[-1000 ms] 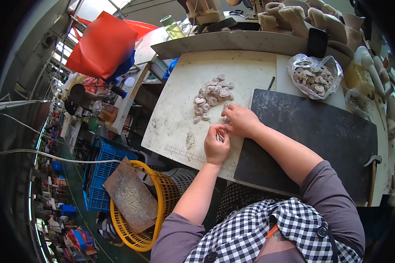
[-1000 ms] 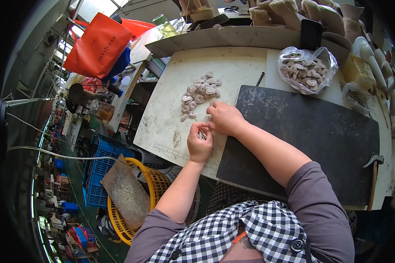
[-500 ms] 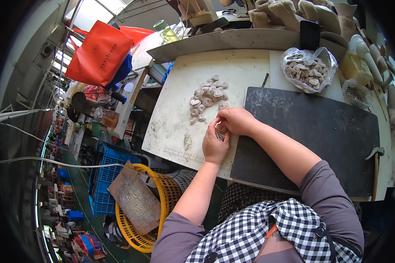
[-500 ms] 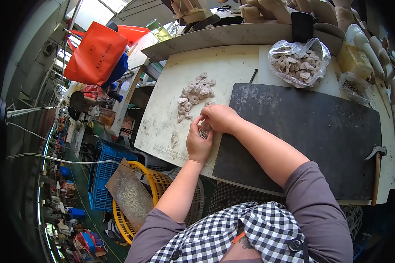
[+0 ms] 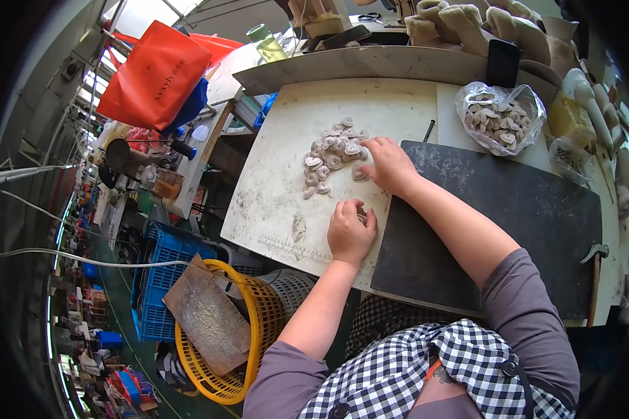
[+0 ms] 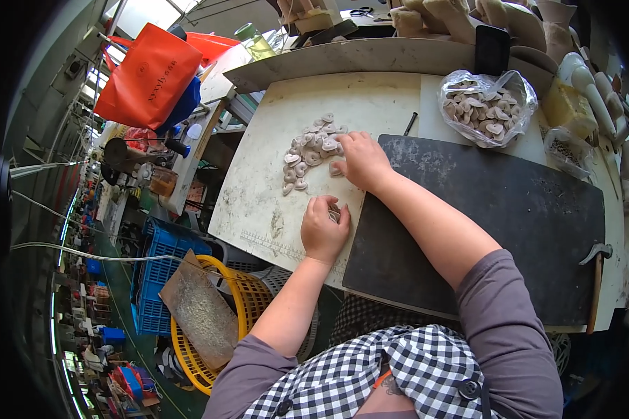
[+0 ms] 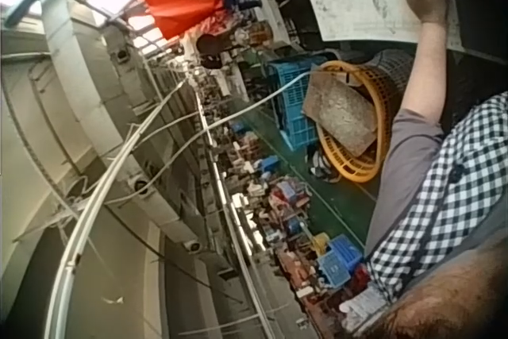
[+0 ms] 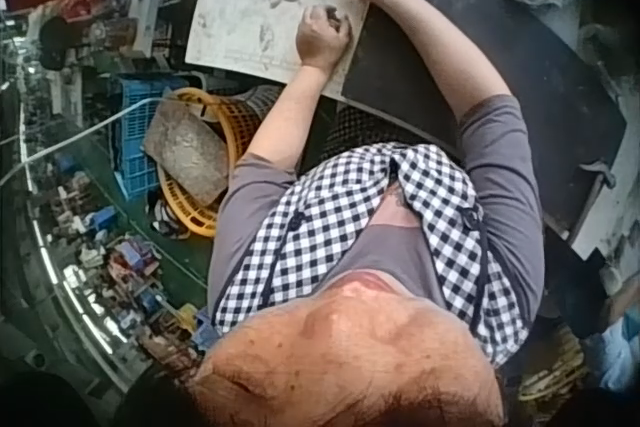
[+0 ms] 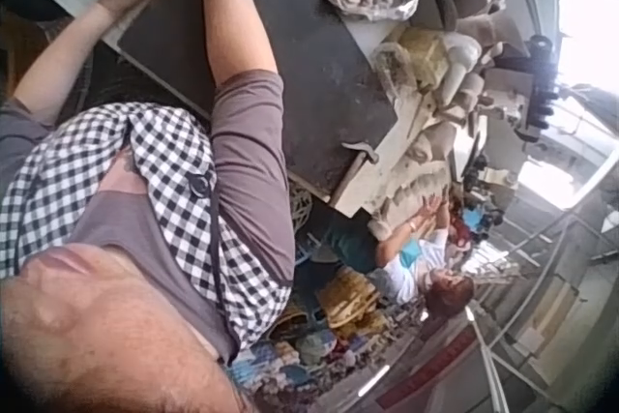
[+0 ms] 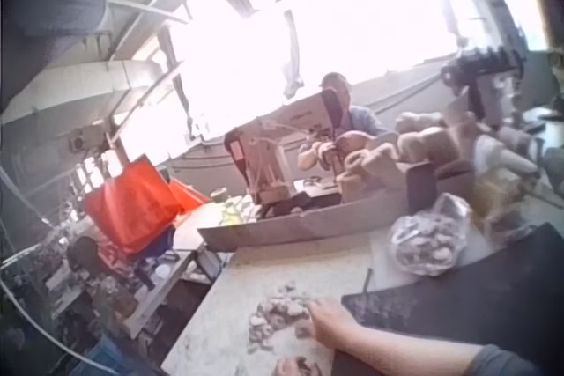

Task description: Sorting and stacking small heart-shaped leather pieces at a workbench in a shoe factory.

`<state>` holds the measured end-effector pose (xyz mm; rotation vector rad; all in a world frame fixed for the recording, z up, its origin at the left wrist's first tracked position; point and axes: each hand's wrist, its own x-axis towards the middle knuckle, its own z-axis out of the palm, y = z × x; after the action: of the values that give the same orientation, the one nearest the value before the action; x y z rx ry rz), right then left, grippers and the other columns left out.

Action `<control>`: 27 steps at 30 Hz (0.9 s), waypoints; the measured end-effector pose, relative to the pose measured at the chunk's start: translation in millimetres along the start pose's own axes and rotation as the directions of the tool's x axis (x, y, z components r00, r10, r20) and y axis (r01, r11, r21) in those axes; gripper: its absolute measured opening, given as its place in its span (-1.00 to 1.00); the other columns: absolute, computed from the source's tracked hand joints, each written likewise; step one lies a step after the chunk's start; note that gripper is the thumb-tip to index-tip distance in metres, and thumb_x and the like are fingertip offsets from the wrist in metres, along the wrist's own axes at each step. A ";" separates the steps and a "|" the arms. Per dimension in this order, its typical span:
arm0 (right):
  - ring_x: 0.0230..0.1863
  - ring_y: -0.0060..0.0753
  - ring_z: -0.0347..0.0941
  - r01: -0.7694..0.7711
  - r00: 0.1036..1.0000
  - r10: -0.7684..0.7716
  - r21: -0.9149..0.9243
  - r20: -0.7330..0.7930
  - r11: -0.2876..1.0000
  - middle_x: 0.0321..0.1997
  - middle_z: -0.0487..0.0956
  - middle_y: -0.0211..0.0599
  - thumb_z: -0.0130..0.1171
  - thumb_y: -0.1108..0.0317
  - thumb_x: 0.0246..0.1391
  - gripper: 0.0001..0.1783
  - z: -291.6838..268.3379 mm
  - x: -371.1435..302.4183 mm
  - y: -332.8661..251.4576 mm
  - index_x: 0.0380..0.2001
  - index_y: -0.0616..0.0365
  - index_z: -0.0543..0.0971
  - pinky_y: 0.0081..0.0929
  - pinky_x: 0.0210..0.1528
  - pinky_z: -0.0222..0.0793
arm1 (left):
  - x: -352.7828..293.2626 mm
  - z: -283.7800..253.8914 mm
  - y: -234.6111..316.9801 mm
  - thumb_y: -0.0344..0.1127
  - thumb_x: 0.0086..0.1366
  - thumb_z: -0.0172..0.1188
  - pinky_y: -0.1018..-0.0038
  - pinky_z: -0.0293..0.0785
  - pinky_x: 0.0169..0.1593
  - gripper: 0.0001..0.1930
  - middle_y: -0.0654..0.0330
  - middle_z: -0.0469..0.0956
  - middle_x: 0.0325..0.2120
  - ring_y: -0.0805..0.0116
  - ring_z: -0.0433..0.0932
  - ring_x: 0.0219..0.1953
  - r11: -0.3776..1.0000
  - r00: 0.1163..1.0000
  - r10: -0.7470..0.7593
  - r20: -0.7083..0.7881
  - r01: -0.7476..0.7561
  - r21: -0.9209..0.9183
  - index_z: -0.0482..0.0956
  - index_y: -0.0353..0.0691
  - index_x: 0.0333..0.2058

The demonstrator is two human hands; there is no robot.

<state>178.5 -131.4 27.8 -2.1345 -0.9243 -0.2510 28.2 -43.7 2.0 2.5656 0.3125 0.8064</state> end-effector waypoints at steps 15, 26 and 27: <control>-0.20 -0.15 0.58 0.068 0.986 -0.086 0.129 0.144 0.989 -0.21 0.60 -0.18 0.29 0.49 -0.09 -0.75 -2.8 -3.6 10.9 -0.25 0.11 0.65 -0.35 -0.12 0.51 | 0.6 -4.6 -6.9 -0.41 0.11 0.24 0.24 0.45 -0.24 -0.84 0.10 0.48 -0.40 0.05 0.51 -0.34 0.988 0.999 -0.016 -0.036 0.010 -0.157 0.43 -0.20 -0.36; -0.29 -0.35 0.62 -0.183 0.960 0.060 0.451 0.274 0.873 -0.33 0.67 -0.22 0.31 0.43 0.01 -0.77 -15.0 -7.2 3.5 -0.20 0.16 0.63 -0.44 -0.15 0.50 | 0.0 -8.2 -9.5 -0.41 0.06 0.30 0.39 0.45 -0.16 -0.65 0.17 0.48 -0.39 0.29 0.48 -0.34 0.925 0.983 -0.163 -0.089 0.121 -0.360 0.55 -0.22 -0.12; -0.29 -0.35 0.62 -0.185 0.960 0.061 0.453 0.274 0.872 -0.33 0.67 -0.22 0.31 0.43 0.01 -0.77 -14.0 -7.1 3.0 -0.20 0.16 0.63 -0.44 -0.15 0.50 | 0.0 -7.6 -10.8 -0.41 0.06 0.30 0.39 0.45 -0.16 -0.65 0.17 0.48 -0.39 0.29 0.48 -0.34 0.926 0.983 -0.162 -0.087 0.121 -0.359 0.55 -0.22 -0.12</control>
<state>177.1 -146.8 32.3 -1.7737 -0.8760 0.2975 22.8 -31.7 2.6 2.1413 0.3493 0.8713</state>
